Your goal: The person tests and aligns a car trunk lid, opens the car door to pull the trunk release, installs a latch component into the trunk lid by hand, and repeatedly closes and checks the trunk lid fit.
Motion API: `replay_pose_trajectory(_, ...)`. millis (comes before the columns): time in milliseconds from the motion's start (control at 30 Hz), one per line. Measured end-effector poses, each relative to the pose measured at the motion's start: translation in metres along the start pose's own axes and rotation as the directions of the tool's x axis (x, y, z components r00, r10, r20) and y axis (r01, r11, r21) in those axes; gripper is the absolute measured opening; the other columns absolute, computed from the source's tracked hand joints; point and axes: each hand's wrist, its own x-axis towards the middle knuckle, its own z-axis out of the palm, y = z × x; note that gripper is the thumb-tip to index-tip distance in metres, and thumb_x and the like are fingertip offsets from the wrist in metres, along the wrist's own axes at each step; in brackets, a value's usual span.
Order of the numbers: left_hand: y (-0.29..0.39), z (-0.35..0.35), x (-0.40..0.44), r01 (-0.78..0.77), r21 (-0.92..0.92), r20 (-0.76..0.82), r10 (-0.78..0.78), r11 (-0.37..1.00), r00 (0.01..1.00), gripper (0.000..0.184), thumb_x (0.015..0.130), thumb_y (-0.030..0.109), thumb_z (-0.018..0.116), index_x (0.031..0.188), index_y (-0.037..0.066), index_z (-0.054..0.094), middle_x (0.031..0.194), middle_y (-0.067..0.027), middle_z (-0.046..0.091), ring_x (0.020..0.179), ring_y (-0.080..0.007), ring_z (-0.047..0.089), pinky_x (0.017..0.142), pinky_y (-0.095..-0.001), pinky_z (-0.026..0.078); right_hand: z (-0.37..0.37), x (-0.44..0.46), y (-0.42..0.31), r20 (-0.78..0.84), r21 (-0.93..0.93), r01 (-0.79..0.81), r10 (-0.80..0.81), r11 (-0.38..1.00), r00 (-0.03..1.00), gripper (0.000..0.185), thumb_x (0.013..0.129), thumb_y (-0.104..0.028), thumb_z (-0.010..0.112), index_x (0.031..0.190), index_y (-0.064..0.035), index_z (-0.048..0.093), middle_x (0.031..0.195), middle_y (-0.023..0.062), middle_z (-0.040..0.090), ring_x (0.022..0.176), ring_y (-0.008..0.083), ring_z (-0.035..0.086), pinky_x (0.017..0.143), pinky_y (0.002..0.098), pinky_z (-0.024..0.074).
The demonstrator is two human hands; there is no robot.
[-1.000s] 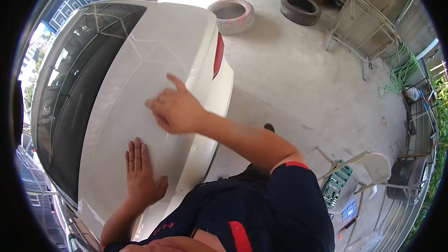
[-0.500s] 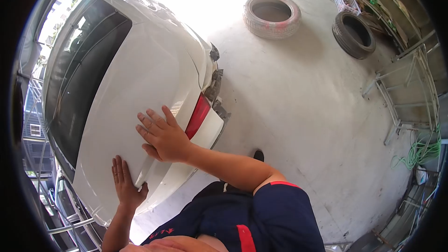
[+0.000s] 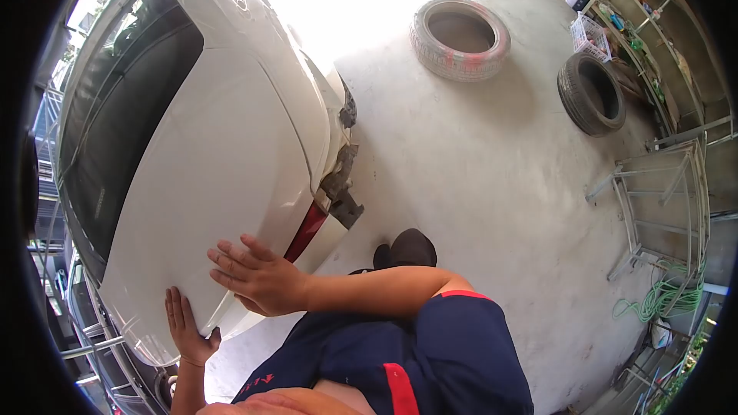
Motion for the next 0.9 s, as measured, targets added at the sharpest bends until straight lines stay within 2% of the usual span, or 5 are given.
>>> replay_pose_trajectory(167, 0.041, -0.005, 0.043, 0.263, -0.102, -0.032, -0.267, 0.959, 0.963, 0.087, 0.106, 0.06, 0.035, 0.166, -0.002, 0.034, 0.171, -0.0309, 0.036, 0.159, -0.0513, 0.032, 0.13, -0.0629, 0.023, -0.036, 0.004, 0.053, 0.135, 0.192, 0.186, -0.214, 0.964, 0.967, 0.048, 0.094, -0.018, 0.07, 0.14, -0.0076, 0.066, 0.159, 0.0107, 0.057, 0.153, 0.0271, 0.048, 0.13, 0.049, 0.0308)
replay_pose_trajectory(200, 0.057, -0.003, 0.06, 0.382, -0.173, -0.034, -0.393, 0.908, 0.919, 0.084, 0.108, 0.058, 0.031, 0.167, -0.002, 0.034, 0.172, -0.029, 0.035, 0.161, -0.0495, 0.03, 0.131, -0.0617, 0.021, -0.046, 0.01, 0.069, 0.1, 0.263, 0.235, -0.269, 0.936, 0.958, 0.037, 0.094, -0.013, 0.068, 0.13, -0.0037, 0.07, 0.148, 0.0124, 0.065, 0.146, 0.0286, 0.056, 0.125, 0.0485, 0.0403)
replay_pose_trajectory(367, 0.088, 0.023, 0.114, 0.801, -0.279, -0.01, -0.835, 0.531, 0.55, 0.071, 0.113, 0.044, 0.022, 0.167, -0.001, 0.037, 0.176, -0.0189, 0.033, 0.163, -0.0405, 0.028, 0.133, -0.054, 0.017, -0.102, 0.058, 0.15, 0.191, 0.372, 0.287, -0.375, 0.883, 0.907, 0.03, 0.093, -0.017, 0.065, 0.118, -0.0015, 0.075, 0.131, 0.0159, 0.073, 0.136, 0.0331, 0.062, 0.128, 0.0551, 0.035)
replay_pose_trajectory(567, 0.101, 0.034, 0.144, 0.854, -0.203, -0.118, -0.878, 0.48, 0.465, 0.068, 0.114, 0.041, 0.023, 0.164, -0.001, 0.043, 0.172, -0.0199, 0.041, 0.161, -0.042, 0.032, 0.133, -0.0541, 0.019, -0.109, 0.109, 0.222, 0.197, 0.322, 0.335, -0.409, 0.885, 0.891, 0.037, 0.096, -0.025, 0.067, 0.126, -0.0045, 0.073, 0.143, 0.0166, 0.067, 0.143, 0.0344, 0.056, 0.131, 0.0591, 0.0285)
replay_pose_trajectory(900, 0.105, 0.031, 0.15, 0.864, -0.228, -0.174, -0.891, 0.45, 0.418, 0.067, 0.112, 0.039, 0.027, 0.155, -0.003, 0.055, 0.166, -0.0226, 0.049, 0.159, -0.044, 0.037, 0.131, -0.0557, 0.024, -0.107, 0.116, 0.22, 0.292, 0.299, 0.348, -0.432, 0.889, 0.853, 0.05, 0.096, -0.038, 0.069, 0.136, -0.0084, 0.068, 0.158, 0.0172, 0.055, 0.155, 0.0363, 0.044, 0.131, 0.0593, 0.0288)
